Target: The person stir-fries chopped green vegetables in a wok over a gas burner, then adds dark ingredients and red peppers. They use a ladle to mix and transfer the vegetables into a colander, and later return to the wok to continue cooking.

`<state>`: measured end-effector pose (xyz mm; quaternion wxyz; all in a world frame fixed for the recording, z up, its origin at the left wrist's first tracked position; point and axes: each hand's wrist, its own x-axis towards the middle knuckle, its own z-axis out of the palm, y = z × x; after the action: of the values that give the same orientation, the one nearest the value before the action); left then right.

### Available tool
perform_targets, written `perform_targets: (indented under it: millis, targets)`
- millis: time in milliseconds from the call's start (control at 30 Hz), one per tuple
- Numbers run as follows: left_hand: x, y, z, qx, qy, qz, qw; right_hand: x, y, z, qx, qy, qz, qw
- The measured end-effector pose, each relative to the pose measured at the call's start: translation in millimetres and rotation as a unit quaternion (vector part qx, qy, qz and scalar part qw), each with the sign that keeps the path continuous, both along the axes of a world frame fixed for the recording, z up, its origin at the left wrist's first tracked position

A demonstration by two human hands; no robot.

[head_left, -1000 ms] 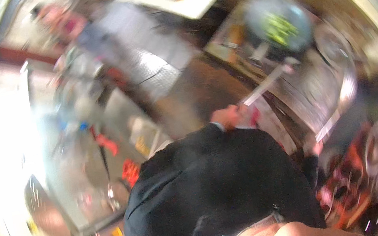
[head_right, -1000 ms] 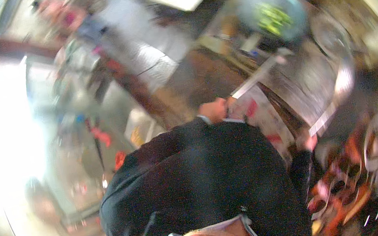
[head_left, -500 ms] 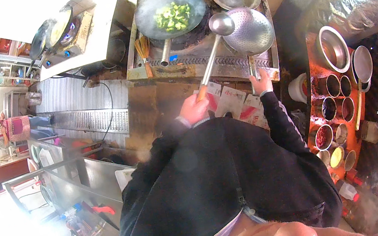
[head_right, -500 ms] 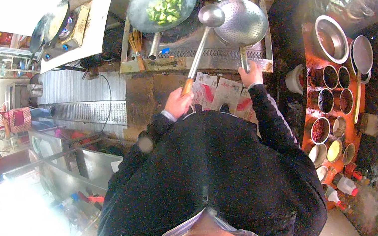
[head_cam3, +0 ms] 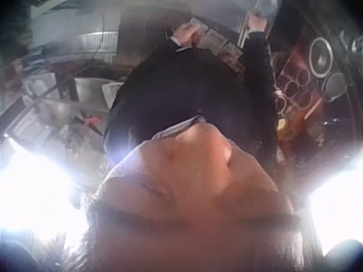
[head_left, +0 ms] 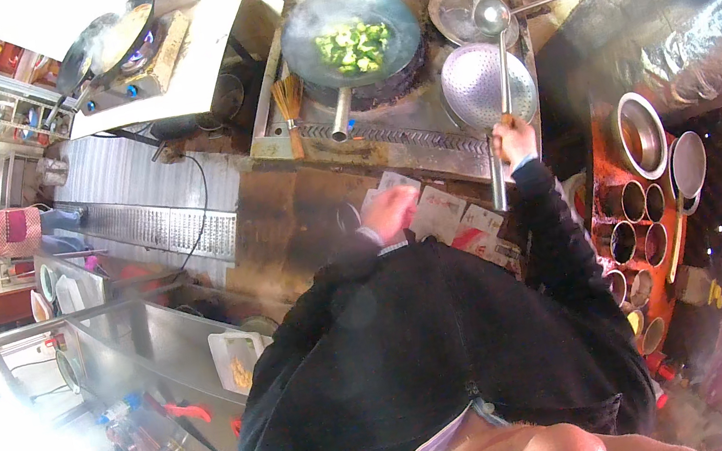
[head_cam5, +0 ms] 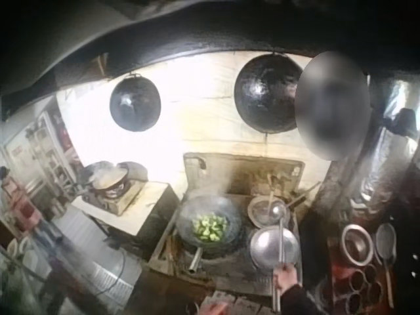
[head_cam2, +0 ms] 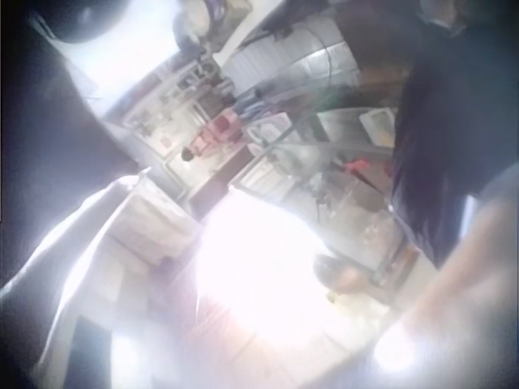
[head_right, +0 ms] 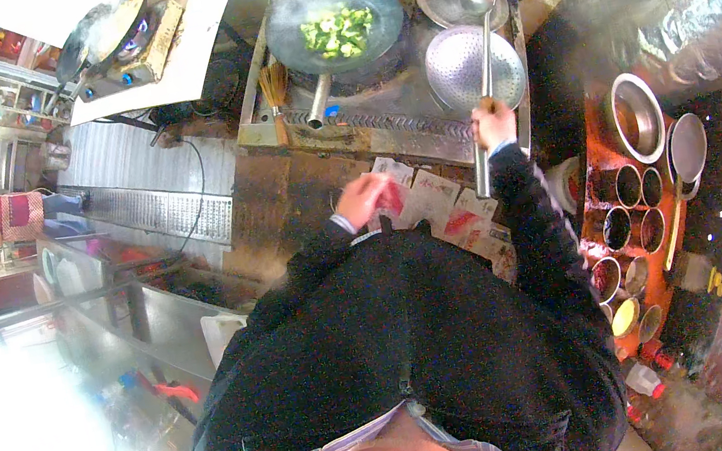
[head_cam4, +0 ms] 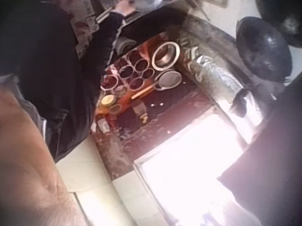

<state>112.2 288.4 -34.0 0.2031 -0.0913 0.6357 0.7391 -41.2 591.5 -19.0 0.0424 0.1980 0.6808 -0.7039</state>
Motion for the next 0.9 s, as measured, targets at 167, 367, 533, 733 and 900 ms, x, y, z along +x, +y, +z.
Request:
perform_targets:
  millis: [167, 367, 533, 733, 900]
  targets:
    - [28.8, -141.6, -80.1, -0.053, -0.059, 0.217, 0.973, -127.1, 0.2, -53.5, 0.318, -0.092, 0.010, 0.944]
    - [152.6, -287.2, -174.8, 0.003, -0.226, 0.418, 0.880, -244.8, -18.0, 24.1, -0.600, -0.221, 0.006, 0.769]
    - [258.9, -343.7, -224.3, -0.457, -0.234, 0.112, 0.851, -270.8, -46.9, 14.7, -0.269, -0.108, 0.064, 0.955]
    - [248.7, -373.5, -222.1, -0.397, -0.352, 0.065, 0.845, -239.3, -31.5, -111.2, 0.470, 0.018, -0.011, 0.882]
    - [150.5, -392.1, -194.5, -0.276, -0.288, 0.173, 0.900, -204.4, 3.2, -181.7, 0.070, -0.087, -0.024, 0.993]
